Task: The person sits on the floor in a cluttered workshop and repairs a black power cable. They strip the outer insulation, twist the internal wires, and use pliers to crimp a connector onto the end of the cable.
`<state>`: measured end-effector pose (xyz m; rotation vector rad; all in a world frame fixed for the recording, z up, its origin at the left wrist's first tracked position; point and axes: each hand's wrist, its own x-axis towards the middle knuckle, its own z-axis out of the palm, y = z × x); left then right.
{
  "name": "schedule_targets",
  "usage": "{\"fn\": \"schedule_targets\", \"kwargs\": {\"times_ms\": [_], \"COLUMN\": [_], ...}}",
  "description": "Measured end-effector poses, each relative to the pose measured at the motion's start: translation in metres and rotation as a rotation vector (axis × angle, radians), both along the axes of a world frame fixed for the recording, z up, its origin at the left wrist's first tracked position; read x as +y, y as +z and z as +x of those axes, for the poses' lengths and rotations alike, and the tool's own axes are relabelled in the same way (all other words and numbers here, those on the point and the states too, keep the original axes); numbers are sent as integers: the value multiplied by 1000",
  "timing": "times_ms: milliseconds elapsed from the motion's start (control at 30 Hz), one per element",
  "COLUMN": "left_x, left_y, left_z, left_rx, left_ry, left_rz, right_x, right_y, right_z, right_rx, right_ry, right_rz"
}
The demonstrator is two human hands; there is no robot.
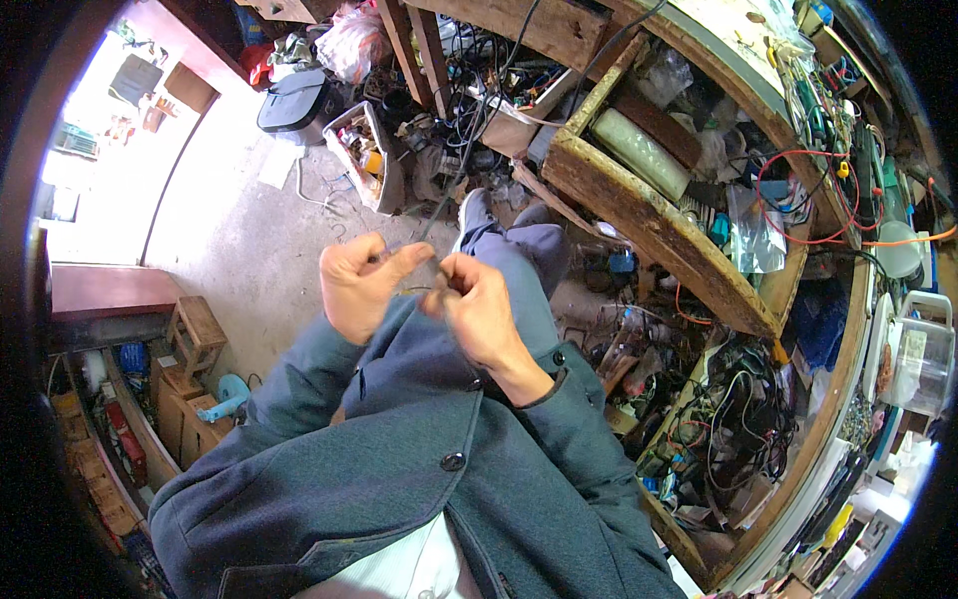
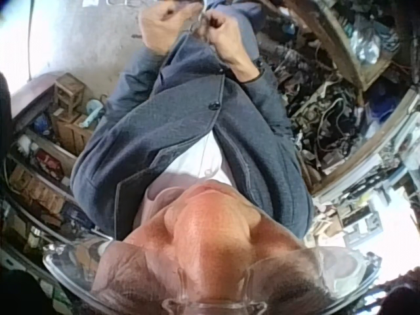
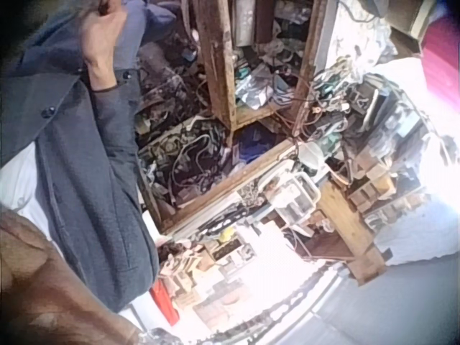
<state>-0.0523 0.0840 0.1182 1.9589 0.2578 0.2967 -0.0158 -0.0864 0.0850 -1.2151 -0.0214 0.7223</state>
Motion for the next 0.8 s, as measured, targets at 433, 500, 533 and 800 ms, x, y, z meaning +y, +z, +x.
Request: {"fn": "schedule_targets", "kwargs": {"times_ms": [433, 500, 533, 800], "left_x": [7, 7, 5, -5], "left_y": [-14, -15, -16, -14], "left_z": [5, 4, 5, 5], "left_rx": [73, 89, 90, 74], "left_ry": [-81, -124, -149, -322], "left_rz": [-514, -484, -432, -203], "right_x": [-17, -16, -15, -2], "right_y": [-4, -3, -2, 20], "right_z": [26, 28, 28, 45], "right_rx": [-160, -181, -196, -248], "right_ry": [172, 167, 111, -217], "right_rz": [-211, -227, -135, 160]}}
